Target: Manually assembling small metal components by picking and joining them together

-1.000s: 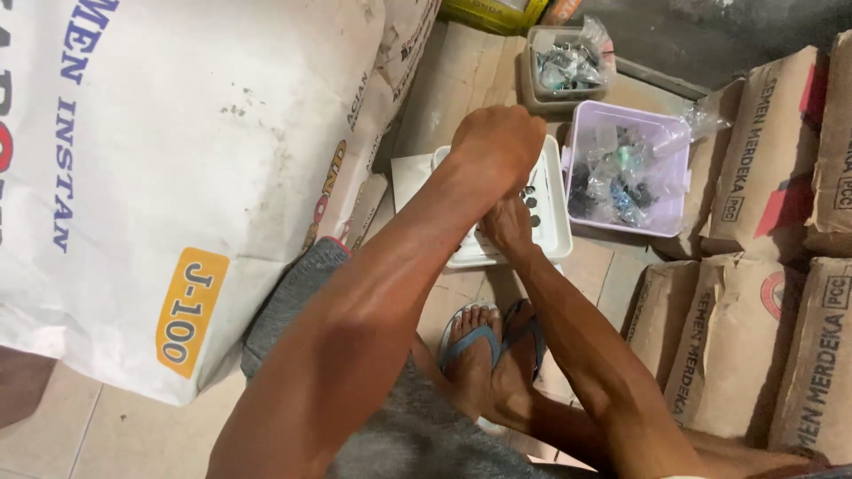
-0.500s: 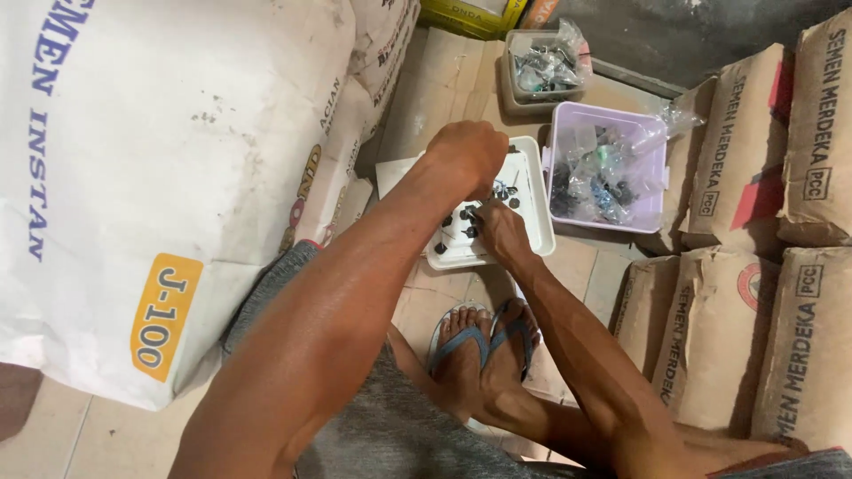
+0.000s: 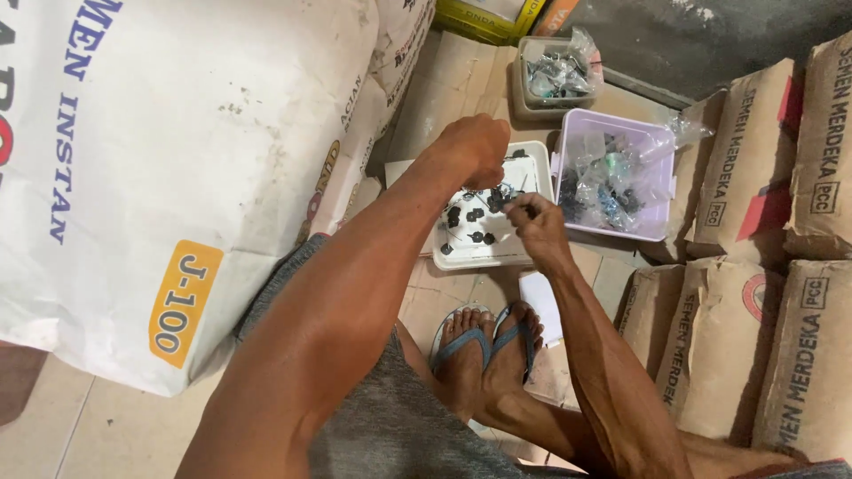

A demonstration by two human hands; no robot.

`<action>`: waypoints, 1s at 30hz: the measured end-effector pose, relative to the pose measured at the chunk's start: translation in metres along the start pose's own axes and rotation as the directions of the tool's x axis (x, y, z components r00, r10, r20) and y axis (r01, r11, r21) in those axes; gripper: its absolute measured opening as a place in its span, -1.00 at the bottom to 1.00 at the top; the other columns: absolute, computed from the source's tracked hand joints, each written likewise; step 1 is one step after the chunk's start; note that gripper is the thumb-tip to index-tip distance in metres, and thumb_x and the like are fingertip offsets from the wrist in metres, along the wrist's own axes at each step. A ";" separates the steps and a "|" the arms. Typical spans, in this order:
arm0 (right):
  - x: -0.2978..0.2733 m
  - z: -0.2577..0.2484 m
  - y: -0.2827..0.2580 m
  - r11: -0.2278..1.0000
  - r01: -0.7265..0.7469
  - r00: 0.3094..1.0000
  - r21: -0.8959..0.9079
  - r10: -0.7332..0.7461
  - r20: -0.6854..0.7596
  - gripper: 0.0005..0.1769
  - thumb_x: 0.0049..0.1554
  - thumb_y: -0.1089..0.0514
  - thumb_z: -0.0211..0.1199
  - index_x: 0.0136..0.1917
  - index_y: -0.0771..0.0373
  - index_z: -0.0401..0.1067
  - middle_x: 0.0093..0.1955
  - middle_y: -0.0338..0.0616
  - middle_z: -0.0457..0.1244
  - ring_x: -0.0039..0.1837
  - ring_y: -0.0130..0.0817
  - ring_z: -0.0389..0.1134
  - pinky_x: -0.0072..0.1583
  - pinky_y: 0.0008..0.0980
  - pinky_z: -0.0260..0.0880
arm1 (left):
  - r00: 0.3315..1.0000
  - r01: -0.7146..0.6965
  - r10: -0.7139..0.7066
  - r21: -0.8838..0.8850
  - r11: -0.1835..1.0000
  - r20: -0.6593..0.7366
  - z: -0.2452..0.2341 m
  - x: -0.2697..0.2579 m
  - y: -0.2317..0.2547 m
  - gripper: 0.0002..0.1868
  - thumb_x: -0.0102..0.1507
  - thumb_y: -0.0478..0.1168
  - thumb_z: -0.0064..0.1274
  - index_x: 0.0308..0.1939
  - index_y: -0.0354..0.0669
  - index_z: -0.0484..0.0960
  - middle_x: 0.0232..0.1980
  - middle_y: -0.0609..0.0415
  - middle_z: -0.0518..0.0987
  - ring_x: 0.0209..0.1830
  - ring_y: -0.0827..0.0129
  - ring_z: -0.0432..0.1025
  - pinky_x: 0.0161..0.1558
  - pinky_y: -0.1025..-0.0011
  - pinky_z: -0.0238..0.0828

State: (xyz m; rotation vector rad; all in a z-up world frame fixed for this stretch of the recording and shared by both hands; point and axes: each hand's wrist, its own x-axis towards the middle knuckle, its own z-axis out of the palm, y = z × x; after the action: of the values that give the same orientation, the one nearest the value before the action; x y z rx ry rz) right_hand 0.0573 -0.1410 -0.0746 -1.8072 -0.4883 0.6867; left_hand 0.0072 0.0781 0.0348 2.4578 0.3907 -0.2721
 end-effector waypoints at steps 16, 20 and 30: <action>-0.014 -0.006 -0.086 0.784 0.191 0.980 0.591 -0.125 -0.152 -0.53 0.17 0.37 0.39 0.24 0.32 0.22 -0.15 0.00 0.35 -0.24 -0.33 0.44 -0.21 -0.42 0.61 | 0.995 0.066 -0.103 -0.787 0.614 0.003 0.000 -0.016 0.034 -0.84 0.03 -0.46 0.13 -0.33 -0.34 0.73 -0.46 -0.20 0.64 -0.57 0.26 0.61 -0.49 0.43 0.71; -0.020 -0.009 -0.103 0.817 0.499 0.862 0.288 -0.435 -0.260 -0.46 0.28 0.40 0.29 0.44 0.39 0.15 -0.08 0.07 0.30 -0.11 -0.30 0.41 -0.09 -0.34 0.64 | 0.988 0.093 -0.154 -0.766 0.636 -0.008 0.005 -0.012 0.027 -0.88 0.06 -0.46 0.13 -0.36 -0.33 0.74 -0.48 -0.20 0.63 -0.58 0.21 0.62 -0.54 0.41 0.69; -0.025 0.006 -0.099 0.688 0.725 0.642 0.002 -0.675 -0.364 -0.73 0.25 0.50 0.29 0.22 0.59 0.41 -0.07 0.30 0.36 -0.11 -0.10 0.50 -0.06 -0.18 0.64 | 0.985 0.145 -0.164 -0.754 0.641 0.050 0.003 -0.020 0.040 -0.89 0.05 -0.44 0.09 -0.42 -0.28 0.71 -0.52 -0.21 0.63 -0.61 0.16 0.62 -0.55 0.38 0.69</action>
State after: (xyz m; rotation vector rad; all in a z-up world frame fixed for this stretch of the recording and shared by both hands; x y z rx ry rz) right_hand 0.0346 -0.1199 0.0227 -1.3772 -0.8201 -0.1418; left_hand 0.0016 0.0418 0.0606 1.5898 0.5887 -0.1087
